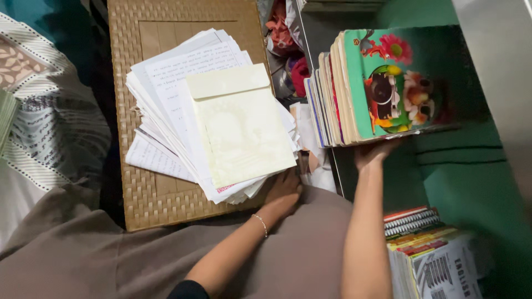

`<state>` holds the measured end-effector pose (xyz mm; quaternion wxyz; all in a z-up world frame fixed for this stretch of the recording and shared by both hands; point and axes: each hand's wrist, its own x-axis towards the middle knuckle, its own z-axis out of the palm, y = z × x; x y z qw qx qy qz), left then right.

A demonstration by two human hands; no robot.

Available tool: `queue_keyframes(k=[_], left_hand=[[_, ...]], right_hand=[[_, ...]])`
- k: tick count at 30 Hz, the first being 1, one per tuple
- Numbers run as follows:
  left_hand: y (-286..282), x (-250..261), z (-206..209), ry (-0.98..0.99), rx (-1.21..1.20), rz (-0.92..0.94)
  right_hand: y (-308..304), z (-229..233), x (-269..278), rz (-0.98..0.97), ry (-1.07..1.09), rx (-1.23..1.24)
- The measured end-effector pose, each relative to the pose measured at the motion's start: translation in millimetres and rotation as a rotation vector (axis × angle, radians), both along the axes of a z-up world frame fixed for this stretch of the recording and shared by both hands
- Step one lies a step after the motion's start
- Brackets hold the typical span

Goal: The person sits on the floor and organizes a stack of books and papers. They pick up books one by one, place them on a shelf, and then handle loose papers and envelopes, stacking them on the shelf as well.

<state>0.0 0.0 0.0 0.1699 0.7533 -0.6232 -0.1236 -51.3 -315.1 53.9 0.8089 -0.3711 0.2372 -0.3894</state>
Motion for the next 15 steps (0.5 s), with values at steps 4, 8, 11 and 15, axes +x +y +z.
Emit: queue_keyframes(k=[4,8,11,15], left_hand=[[-1,-2,-2,0.014,0.015,0.024],[-9,-8,-14,-0.041,0.039,0.007],[-10,-10,-26,0.017,0.037,0.026],[-9,-16,-37,0.092,-0.036,0.089]], right_hand=[[-28,-8,18,0.109,0.094,0.048],[-66,-28,52,0.188,0.078,0.089],[-93,-39,90,0.205,0.124,0.091],[-128,-52,144,0.2,0.102,0.099]])
